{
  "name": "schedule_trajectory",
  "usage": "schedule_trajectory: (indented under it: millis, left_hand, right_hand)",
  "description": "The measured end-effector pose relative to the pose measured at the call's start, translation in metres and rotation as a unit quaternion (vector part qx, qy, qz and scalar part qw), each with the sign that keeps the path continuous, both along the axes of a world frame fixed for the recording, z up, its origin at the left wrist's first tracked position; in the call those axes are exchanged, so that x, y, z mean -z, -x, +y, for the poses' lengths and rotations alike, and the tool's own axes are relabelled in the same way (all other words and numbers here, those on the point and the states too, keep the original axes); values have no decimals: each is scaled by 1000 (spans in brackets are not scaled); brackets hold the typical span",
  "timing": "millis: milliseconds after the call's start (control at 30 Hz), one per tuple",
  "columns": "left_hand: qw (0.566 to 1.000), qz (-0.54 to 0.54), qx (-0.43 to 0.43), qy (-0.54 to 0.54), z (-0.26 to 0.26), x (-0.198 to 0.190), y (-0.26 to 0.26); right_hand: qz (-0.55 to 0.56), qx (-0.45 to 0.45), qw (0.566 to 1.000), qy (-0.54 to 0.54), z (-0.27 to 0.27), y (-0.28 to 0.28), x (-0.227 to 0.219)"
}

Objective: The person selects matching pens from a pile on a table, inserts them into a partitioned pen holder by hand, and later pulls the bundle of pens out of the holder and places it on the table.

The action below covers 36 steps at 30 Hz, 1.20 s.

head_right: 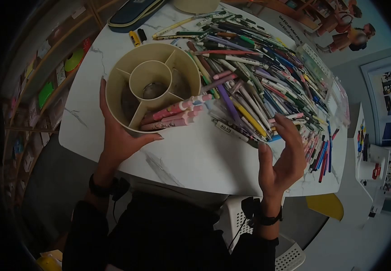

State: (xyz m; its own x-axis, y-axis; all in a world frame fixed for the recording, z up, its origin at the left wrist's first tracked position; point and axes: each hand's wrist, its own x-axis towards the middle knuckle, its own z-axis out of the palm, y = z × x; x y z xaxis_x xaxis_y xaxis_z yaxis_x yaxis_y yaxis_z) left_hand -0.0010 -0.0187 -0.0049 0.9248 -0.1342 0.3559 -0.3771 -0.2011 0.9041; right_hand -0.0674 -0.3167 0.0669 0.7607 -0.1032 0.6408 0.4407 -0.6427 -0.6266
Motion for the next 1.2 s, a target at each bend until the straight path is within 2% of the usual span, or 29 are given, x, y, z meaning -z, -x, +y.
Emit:
schedule_trajectory:
  millis: [67,133,167,200,267,300,367,433,500,567,633,733,800,833,900,1000,1100,1200]
  left_hand:
    - [1000,13,-9,17,-2,2,2]
    - [982,119,-6,145,-13,-6,9]
    - [984,130,-13,125,-12,-7,11]
    - [985,139,-25,101,-8,-4,12]
    - [997,38,-61,-22,7,15,10]
    - [998,39,-52,-21,9,20,12]
    - [990,69,-112,-55,14,25,16]
    - [987,89,-117,-60,25,37,16]
    - [984,108,-126,-63,29,41,16]
    - [982,132,-120,-55,24,33,18]
    - [982,136,-115,-65,27,36,17]
    - [983,114,-118,-79,31,43,16]
    - [984,89,-127,-85,30,43,16]
    - [985,89,-124,-75,28,39,16]
    - [987,90,-120,-63,25,37,15]
    - [986,97,-123,-60,23,35,15]
    - [989,65,-116,-62,17,30,13]
    - [991,27,-100,-86,13,23,9]
  right_hand:
    - [7,103,995,-2,-29,20,5]
    - [-4,212,977,-41,-55,34,8]
    - [0,267,962,-56,-71,42,8]
    - [21,297,954,-21,-89,52,11]
    - [123,350,928,30,-107,66,13]
    - [158,335,929,-3,-111,69,18]
    - [199,330,922,42,-114,67,25]
    - [228,329,914,59,-119,64,31]
    - [316,315,892,72,-127,60,39]
    - [323,319,890,54,-120,54,29]
    - [332,325,885,36,-122,53,27]
    - [361,329,868,89,-135,52,28]
    - [433,302,845,91,-135,50,24]
    - [433,302,844,89,-136,49,23]
    - [389,272,877,75,-142,44,21]
    - [376,284,875,113,-148,37,24]
    - [421,302,850,99,-144,28,21]
    - [420,307,849,91,-135,23,13]
